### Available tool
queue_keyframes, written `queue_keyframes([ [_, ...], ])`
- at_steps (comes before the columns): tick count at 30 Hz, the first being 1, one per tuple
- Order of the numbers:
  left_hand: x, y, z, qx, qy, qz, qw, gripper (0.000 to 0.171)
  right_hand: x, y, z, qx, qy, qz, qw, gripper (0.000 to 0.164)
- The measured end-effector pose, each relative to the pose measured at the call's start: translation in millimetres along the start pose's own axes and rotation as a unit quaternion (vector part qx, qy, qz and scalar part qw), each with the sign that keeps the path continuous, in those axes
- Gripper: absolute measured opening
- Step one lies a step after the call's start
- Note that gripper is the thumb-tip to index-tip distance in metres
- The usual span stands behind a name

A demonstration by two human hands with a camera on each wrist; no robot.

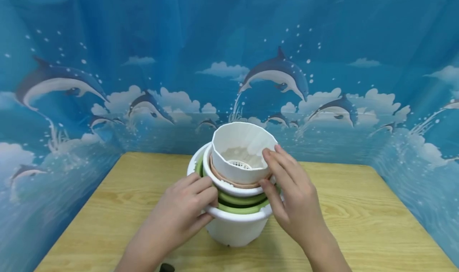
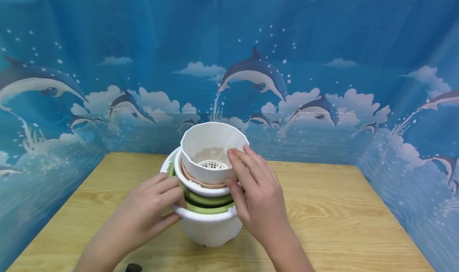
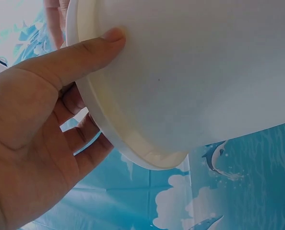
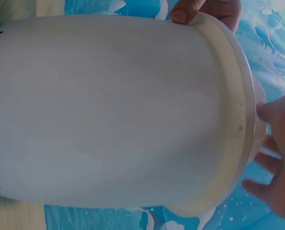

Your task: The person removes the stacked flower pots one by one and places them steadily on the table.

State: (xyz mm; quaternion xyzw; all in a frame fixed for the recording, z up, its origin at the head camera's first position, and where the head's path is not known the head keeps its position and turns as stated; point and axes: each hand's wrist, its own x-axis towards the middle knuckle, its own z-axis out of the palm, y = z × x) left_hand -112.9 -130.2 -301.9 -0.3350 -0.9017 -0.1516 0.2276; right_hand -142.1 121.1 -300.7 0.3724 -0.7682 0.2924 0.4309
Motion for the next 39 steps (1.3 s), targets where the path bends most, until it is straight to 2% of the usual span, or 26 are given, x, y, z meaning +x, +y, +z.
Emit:
queue_keyframes([
  [3, 0.0, 0.3, 0.5, -0.003, -0.004, -0.005, 1.0, 0.035, -3, 3, 0, -0.01, -0.014, 0.03, 0.999, 0.044],
  [8, 0.1, 0.4, 1.8, -0.007, -0.014, -0.011, 0.9998, 0.035, -4, 4, 2, 0.003, -0.004, 0.029, 1.0, 0.033],
  [19, 0.5, -0.7, 4.4, -0.013, -0.005, -0.006, 0.9999, 0.036, 0, 0, 7, 0.016, 0.076, -0.037, 0.996, 0.024],
  [23, 0.9, -0.5, 4.1, -0.014, -0.006, -0.008, 0.9999, 0.036, 4, -4, 6, 0.013, 0.115, -0.056, 0.992, 0.025],
  [28, 1.4, 0.1, 4.0, -0.022, -0.004, -0.011, 0.9997, 0.035, 10, -7, 2, 0.004, 0.176, -0.081, 0.981, 0.026],
  [35, 0.4, 1.0, 3.1, -0.021, -0.009, -0.024, 0.9995, 0.035, 12, -8, -2, 0.016, 0.204, -0.082, 0.975, 0.026],
  [39, 0.6, 0.9, 3.2, -0.018, -0.008, -0.022, 0.9996, 0.035, 12, -7, 0, 0.021, 0.239, -0.082, 0.967, 0.027],
])
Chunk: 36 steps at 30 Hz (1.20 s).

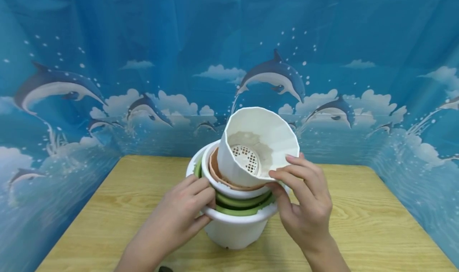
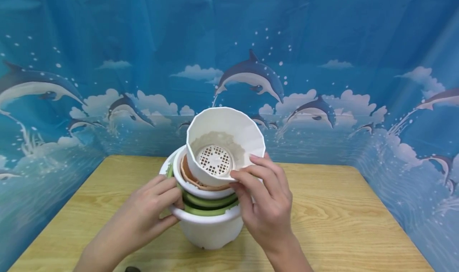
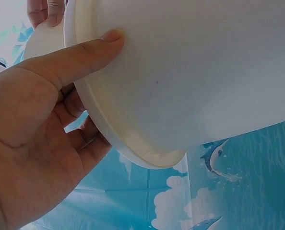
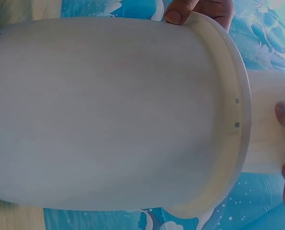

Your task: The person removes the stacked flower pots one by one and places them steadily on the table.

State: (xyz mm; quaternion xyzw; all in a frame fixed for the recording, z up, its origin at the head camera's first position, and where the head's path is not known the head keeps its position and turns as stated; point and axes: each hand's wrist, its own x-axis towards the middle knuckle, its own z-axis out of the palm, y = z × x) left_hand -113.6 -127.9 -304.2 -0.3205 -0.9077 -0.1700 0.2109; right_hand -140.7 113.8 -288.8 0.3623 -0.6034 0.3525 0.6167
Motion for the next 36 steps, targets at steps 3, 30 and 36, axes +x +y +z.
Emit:
queue_keyframes([
  [3, -0.5, -0.4, -0.2, -0.001, 0.002, 0.004, 1.0, 0.035, 0, 1, 1, 0.002, 0.029, 0.0, 1.0, 0.028],
  [30, -1.0, -0.2, -0.8, -0.007, 0.001, 0.008, 0.9999, 0.031, 8, 12, -20, -0.027, 0.108, 0.032, 0.993, 0.035],
  [36, -1.1, -0.5, 0.3, -0.003, -0.001, 0.012, 0.9999, 0.031, 9, 16, -27, -0.044, 0.116, 0.047, 0.991, 0.037],
])
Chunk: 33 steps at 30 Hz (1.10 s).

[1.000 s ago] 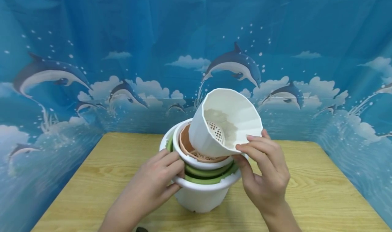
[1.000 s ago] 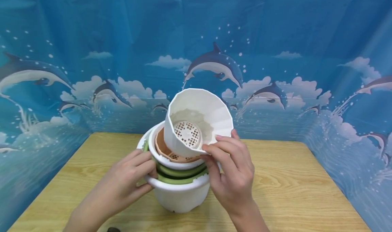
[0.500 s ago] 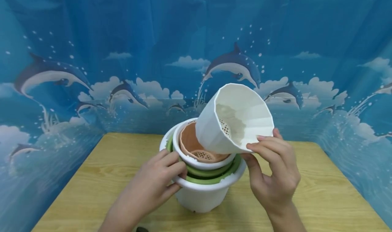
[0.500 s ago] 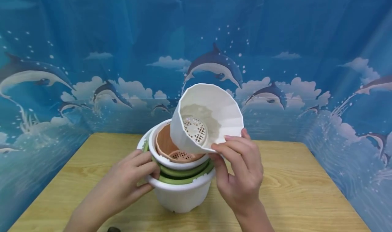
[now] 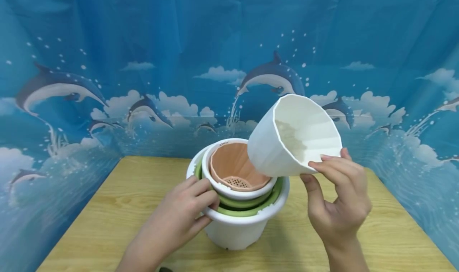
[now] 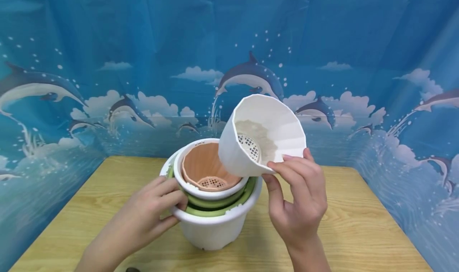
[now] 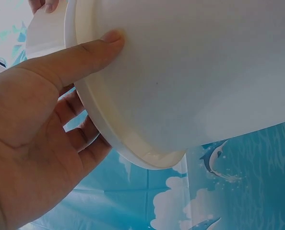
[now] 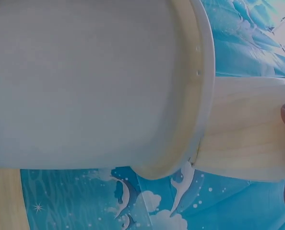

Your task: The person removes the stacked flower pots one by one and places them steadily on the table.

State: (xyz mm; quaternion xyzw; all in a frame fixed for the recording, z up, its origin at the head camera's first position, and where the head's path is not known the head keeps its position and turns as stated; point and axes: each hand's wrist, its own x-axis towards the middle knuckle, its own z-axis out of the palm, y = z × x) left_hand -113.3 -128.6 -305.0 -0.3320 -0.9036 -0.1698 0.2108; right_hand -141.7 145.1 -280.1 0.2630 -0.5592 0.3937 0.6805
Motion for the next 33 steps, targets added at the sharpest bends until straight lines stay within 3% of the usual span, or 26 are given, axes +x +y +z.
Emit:
queue_keyframes([
  [20, 0.1, 1.4, -0.2, 0.007, -0.005, -0.006, 1.0, 0.03, 0, 27, -6, -0.051, 0.009, 0.024, 0.998, 0.037],
  [33, -0.1, 1.7, -0.5, 0.004, -0.014, -0.018, 0.9997, 0.03, -6, 46, -10, -0.079, -0.032, 0.031, 0.996, 0.041],
])
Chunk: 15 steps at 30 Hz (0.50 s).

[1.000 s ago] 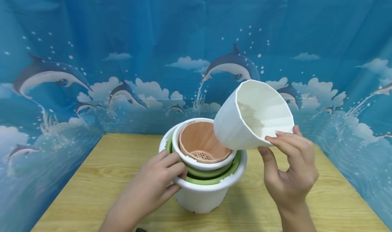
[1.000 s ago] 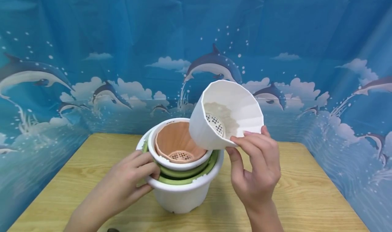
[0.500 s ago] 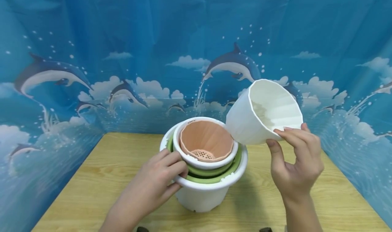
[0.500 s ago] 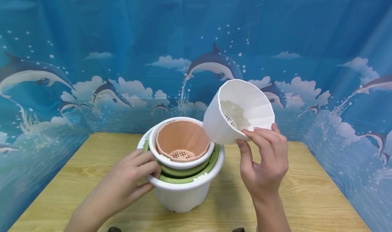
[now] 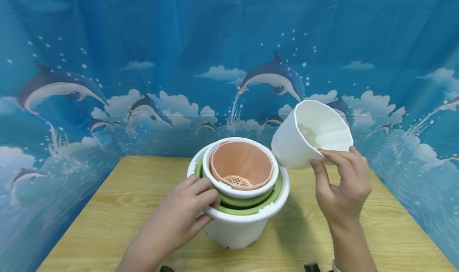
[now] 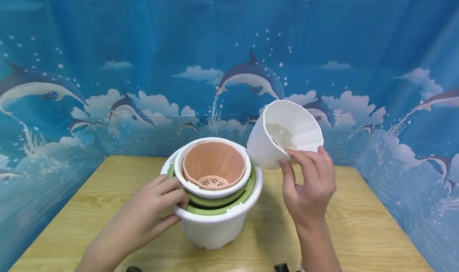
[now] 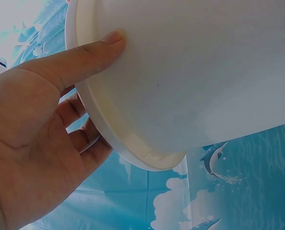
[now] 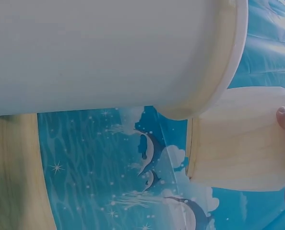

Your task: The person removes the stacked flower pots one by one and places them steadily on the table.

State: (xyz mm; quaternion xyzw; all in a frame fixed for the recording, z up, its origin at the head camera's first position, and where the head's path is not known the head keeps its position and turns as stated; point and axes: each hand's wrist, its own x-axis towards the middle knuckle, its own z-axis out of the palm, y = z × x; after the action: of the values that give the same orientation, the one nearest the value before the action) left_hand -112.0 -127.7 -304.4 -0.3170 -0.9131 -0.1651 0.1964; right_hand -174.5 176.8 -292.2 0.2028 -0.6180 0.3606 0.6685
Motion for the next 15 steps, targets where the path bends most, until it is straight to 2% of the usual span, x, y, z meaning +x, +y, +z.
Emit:
queue_keyframes([
  [8, -0.1, -0.1, 0.0, 0.003, 0.003, 0.002, 1.0, 0.032, -0.1, -1.7, -1.5, -0.02, -0.012, 0.014, 1.0, 0.048],
  [15, -0.1, -0.2, 1.0, 0.004, 0.007, 0.007, 0.9999, 0.033, -3.9, 8.1, -4.0, -0.035, -0.018, 0.022, 0.999, 0.038],
])
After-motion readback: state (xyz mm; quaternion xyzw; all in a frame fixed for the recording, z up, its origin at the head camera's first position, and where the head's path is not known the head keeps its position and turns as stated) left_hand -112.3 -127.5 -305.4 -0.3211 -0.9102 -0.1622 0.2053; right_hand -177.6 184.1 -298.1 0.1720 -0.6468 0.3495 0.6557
